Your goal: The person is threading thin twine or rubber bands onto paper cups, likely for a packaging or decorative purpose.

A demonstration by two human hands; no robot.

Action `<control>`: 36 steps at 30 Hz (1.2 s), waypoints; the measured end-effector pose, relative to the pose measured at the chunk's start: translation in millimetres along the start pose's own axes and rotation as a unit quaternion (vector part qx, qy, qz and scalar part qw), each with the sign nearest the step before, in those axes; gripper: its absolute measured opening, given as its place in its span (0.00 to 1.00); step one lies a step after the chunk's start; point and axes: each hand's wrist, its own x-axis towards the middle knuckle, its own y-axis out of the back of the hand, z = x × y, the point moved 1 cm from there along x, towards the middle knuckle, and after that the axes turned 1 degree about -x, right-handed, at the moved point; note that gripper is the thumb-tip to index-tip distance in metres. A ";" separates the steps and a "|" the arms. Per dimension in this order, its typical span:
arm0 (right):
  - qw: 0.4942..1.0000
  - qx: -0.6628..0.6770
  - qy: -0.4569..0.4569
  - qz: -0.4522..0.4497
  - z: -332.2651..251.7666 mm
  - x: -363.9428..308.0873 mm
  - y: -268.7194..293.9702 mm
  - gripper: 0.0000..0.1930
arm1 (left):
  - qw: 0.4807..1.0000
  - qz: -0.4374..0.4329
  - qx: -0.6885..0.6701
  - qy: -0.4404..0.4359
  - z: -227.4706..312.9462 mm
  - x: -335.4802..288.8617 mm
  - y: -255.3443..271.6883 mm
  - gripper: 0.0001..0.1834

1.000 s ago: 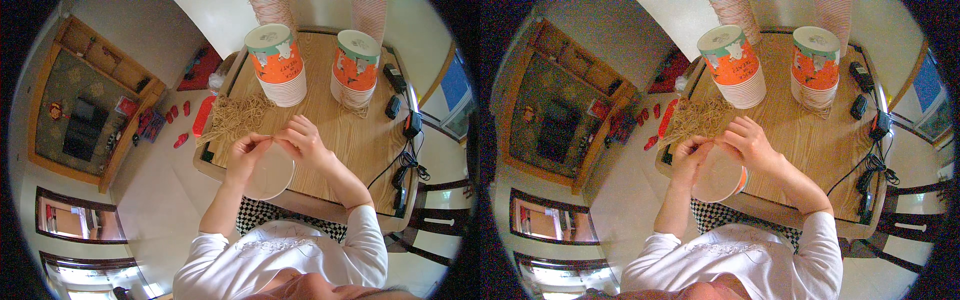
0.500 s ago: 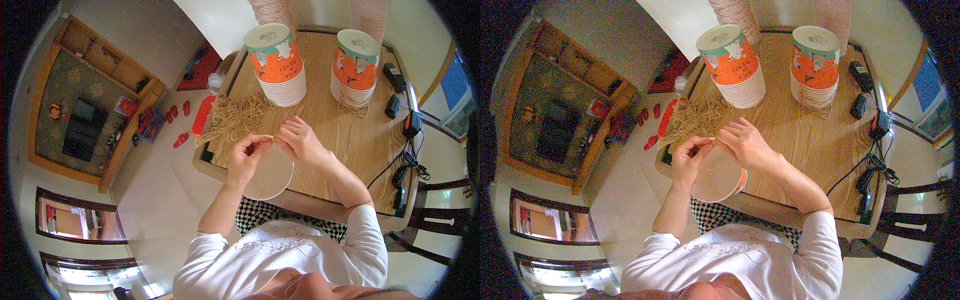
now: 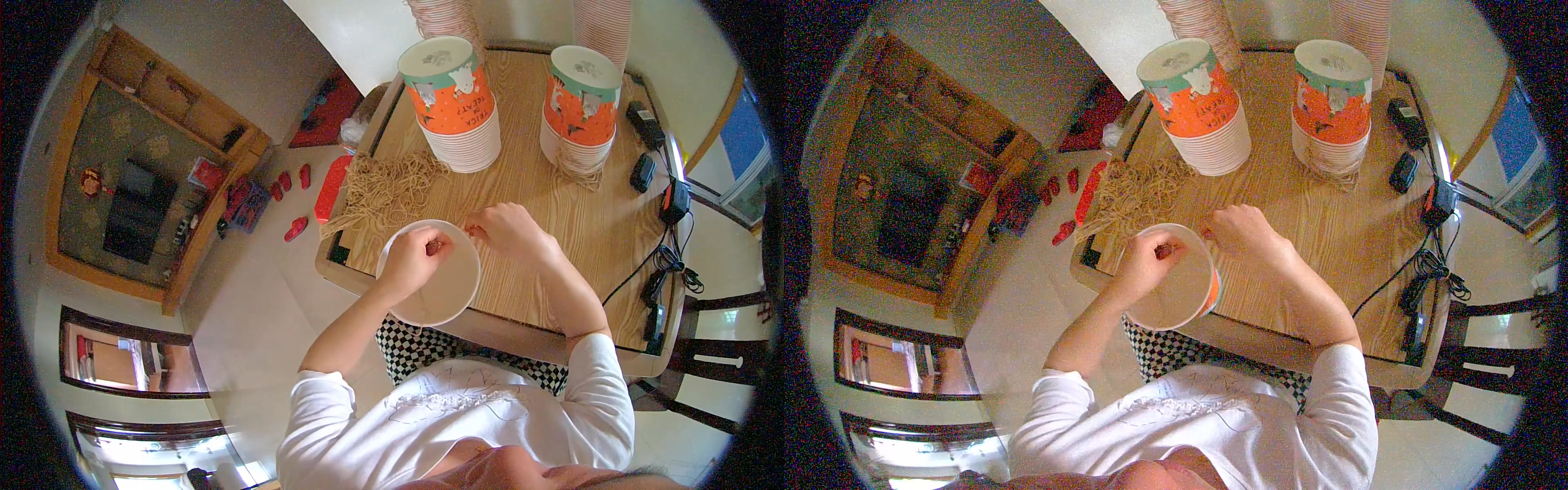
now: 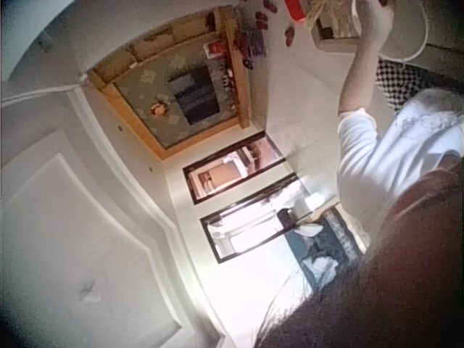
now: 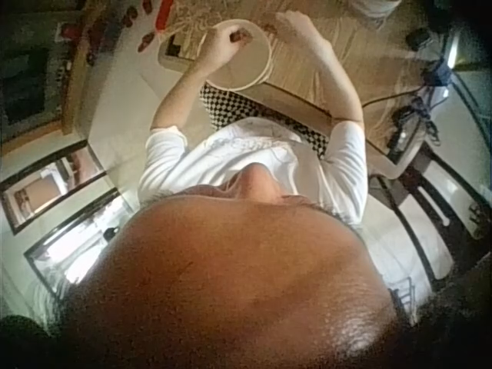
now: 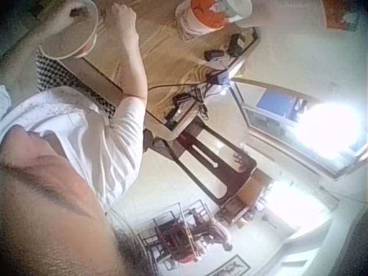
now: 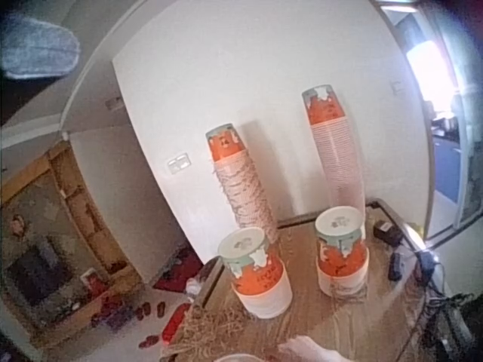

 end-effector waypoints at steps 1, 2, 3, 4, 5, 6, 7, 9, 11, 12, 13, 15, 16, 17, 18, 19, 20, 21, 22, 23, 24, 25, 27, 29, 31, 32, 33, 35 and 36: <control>1.000 0.012 0.005 0.001 -0.2 -0.1 0.3 0.10 | 1.000 0.009 -0.006 -0.011 0.0 1.1 -0.8 0.06; 1.000 0.012 0.004 0.002 1.7 0.1 -1.2 0.10 | 0.999 0.017 -0.012 -0.024 0.9 2.4 -1.5 0.06; 0.999 0.036 0.017 0.010 4.4 0.8 -4.0 0.10 | 0.999 0.016 -0.012 -0.025 1.8 3.2 -2.4 0.06; 0.998 0.060 0.030 0.018 5.9 1.0 -5.3 0.10 | 0.999 0.018 -0.009 -0.030 3.0 3.9 -3.0 0.06; 0.998 0.060 0.030 0.018 6.1 1.3 -5.1 0.10 | 0.999 0.019 -0.006 -0.035 3.5 4.4 -3.5 0.06; 0.998 0.060 0.032 0.014 5.9 1.8 -4.9 0.09 | 0.999 0.019 -0.006 -0.035 3.4 5.0 -4.4 0.06; 0.997 0.061 0.035 0.010 5.6 2.2 -4.7 0.09 | 0.999 0.019 0.004 -0.046 2.9 5.4 -5.4 0.06; 0.997 0.067 0.032 0.000 3.2 2.9 -2.6 0.09 | 0.998 0.019 0.013 -0.057 1.2 5.5 -7.8 0.06; 0.997 0.073 0.029 -0.009 3.9 3.8 -3.7 0.09 | 0.998 0.019 0.011 -0.059 -0.3 5.9 -10.4 0.05; 0.996 0.078 0.033 -0.008 5.8 5.4 -6.9 0.09 | 0.998 0.018 0.010 -0.060 0.4 6.3 -10.5 0.05; 0.996 0.083 0.036 -0.006 7.1 6.0 -8.5 0.09 | 0.998 0.012 0.013 -0.053 1.4 6.8 -10.6 0.05; 0.996 0.082 0.034 -0.010 6.6 6.2 -7.6 0.08 | 0.999 0.007 0.017 -0.045 2.7 7.0 -10.2 0.05; 0.996 0.081 0.032 -0.013 6.4 6.2 -7.3 0.08 | 0.999 0.012 0.021 -0.046 3.6 7.2 -10.3 0.05; 0.996 0.082 0.032 -0.013 6.4 6.0 -7.3 0.08 | 0.998 0.016 0.026 -0.048 4.4 7.5 -10.3 0.05; 0.996 0.083 0.035 -0.009 6.4 5.8 -7.2 0.08 | 0.998 0.016 0.026 -0.048 5.2 7.7 -10.3 0.05; 0.996 0.085 0.039 -0.004 6.3 5.6 -7.1 0.08 | 0.999 0.019 0.025 -0.043 6.0 7.8 -10.1 0.05; 0.996 0.085 0.039 -0.004 6.0 5.5 -6.7 0.08 | 0.999 0.022 0.024 -0.038 6.4 7.9 -10.0 0.05; 0.996 0.083 0.036 -0.007 5.6 5.6 -6.1 0.08 | 0.999 0.022 0.024 -0.038 6.5 8.1 -10.0 0.05; 0.996 0.082 0.033 -0.010 5.3 5.6 -5.6 0.08 | 0.999 0.022 0.027 -0.040 6.7 8.2 -10.0 0.05; 0.996 0.082 0.033 -0.010 5.5 5.5 -5.2 0.08 | 0.998 0.023 0.030 -0.041 6.9 8.3 -10.1 0.05; 0.996 0.083 0.037 -0.012 5.7 5.5 -4.9 0.09 | 0.998 0.023 0.030 -0.041 7.0 8.3 -10.2 0.05; 0.995 0.084 0.042 -0.014 5.8 5.5 -4.8 0.09 | 0.998 0.030 0.023 -0.044 7.3 8.2 -10.2 0.05; 0.995 0.086 0.043 -0.009 6.5 5.9 -5.7 0.09 | 0.998 0.037 0.017 -0.049 8.2 8.5 -9.8 0.05; 0.995 0.087 0.044 -0.004 6.5 5.8 -5.5 0.09 | 0.998 0.053 0.007 -0.039 9.5 8.5 -8.5 0.05; 0.994 0.099 0.039 -0.008 5.9 5.4 -4.5 0.09 | 0.998 0.048 0.012 -0.039 8.7 8.4 -8.5 0.05; 0.994 0.099 0.038 -0.008 6.1 5.4 -4.8 0.09 | 0.998 0.043 0.017 -0.040 8.3 8.5 -8.8 0.05; 0.994 0.097 0.040 -0.008 6.5 5.4 -5.2 0.09 | 0.998 0.042 0.017 -0.040 8.3 8.5 -9.2 0.05; 0.995 0.095 0.041 -0.008 7.2 5.4 -6.1 0.09 | 0.998 0.038 0.012 -0.054 8.8 8.6 -9.9 0.04; 0.995 0.092 0.044 -0.003 7.5 5.2 -6.6 0.09 | 0.998 0.038 0.012 -0.054 8.2 8.5 -10.1 0.04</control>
